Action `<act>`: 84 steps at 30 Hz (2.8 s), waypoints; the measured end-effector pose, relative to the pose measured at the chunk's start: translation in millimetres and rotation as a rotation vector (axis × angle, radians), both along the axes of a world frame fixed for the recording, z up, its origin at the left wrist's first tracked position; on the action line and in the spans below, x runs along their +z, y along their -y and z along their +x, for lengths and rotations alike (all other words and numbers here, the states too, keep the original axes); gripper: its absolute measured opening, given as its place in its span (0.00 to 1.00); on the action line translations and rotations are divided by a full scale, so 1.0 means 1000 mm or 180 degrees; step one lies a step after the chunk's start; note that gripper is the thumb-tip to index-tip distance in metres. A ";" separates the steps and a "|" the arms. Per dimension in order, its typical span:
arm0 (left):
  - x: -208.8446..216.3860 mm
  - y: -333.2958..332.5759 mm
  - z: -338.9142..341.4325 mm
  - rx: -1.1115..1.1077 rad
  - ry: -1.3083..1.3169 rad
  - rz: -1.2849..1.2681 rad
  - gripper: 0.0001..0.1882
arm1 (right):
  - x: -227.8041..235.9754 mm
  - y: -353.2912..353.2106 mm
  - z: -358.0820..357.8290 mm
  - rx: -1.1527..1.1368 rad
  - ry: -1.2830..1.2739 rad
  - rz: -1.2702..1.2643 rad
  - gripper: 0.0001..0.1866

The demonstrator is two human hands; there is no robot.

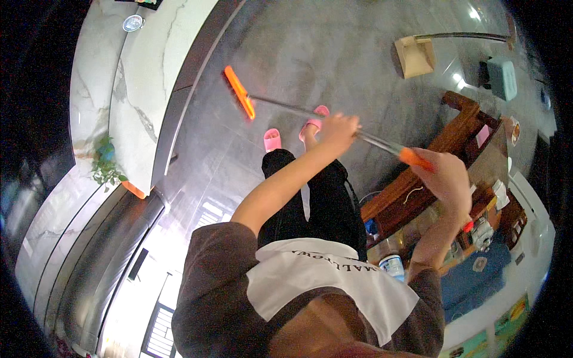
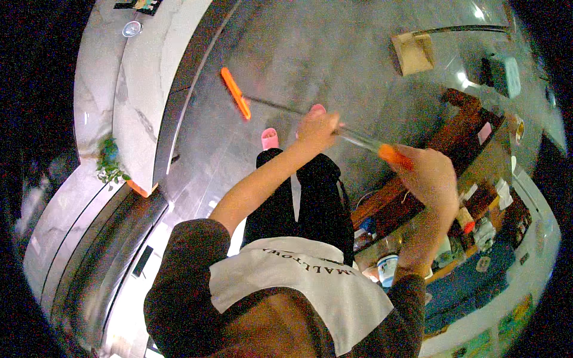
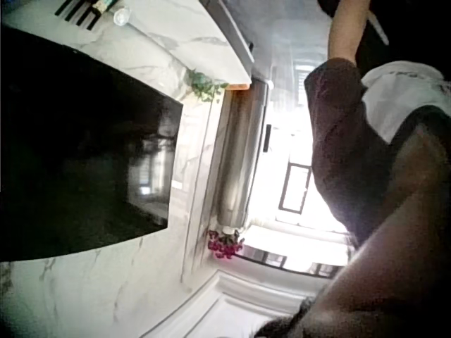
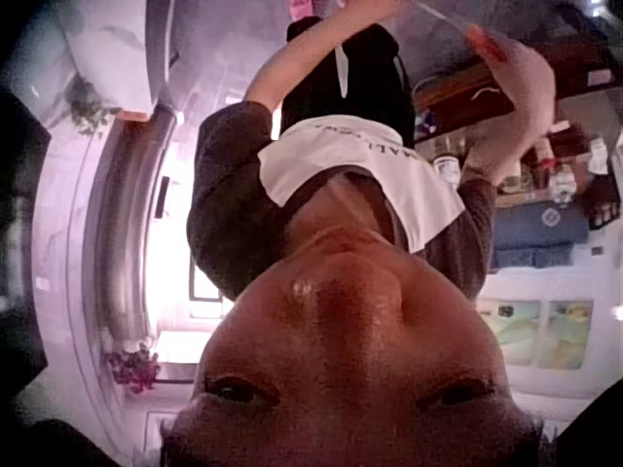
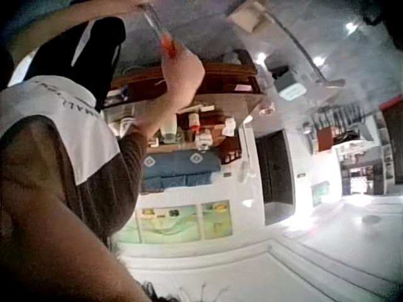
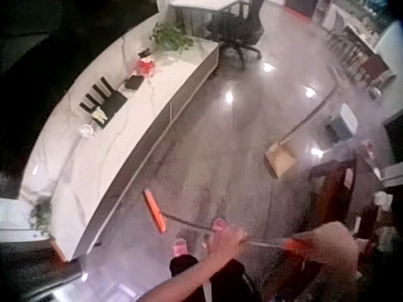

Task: The person sweeps the floor using a broom and a dustpan, moving a bicycle to reach different areas and adjusting a curtain by hand.

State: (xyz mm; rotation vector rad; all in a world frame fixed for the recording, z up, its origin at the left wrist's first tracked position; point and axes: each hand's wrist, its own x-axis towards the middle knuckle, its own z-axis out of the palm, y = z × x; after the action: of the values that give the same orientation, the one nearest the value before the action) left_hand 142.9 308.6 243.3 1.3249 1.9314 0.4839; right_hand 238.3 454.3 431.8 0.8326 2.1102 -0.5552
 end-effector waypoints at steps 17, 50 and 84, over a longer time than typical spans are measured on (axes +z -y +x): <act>-0.045 -0.033 -0.031 0.1553 -0.0462 -0.0084 0.06 | -0.038 -0.010 -0.072 0.1629 -0.0651 0.1091 0.07; 0.022 -0.080 0.077 -0.3117 0.0436 0.0838 0.04 | 0.073 0.074 0.034 -0.3028 0.1370 0.0719 0.16; -0.171 -0.044 -0.157 -0.2796 -0.1128 -0.1097 0.06 | -0.276 0.136 -0.029 -0.3062 -0.0938 -0.0503 0.15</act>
State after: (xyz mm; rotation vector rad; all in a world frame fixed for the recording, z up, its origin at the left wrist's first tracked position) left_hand -14.0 352.5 72.4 1.9076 1.3793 -0.5185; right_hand 209.6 317.9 155.4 1.7489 1.7631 -1.3816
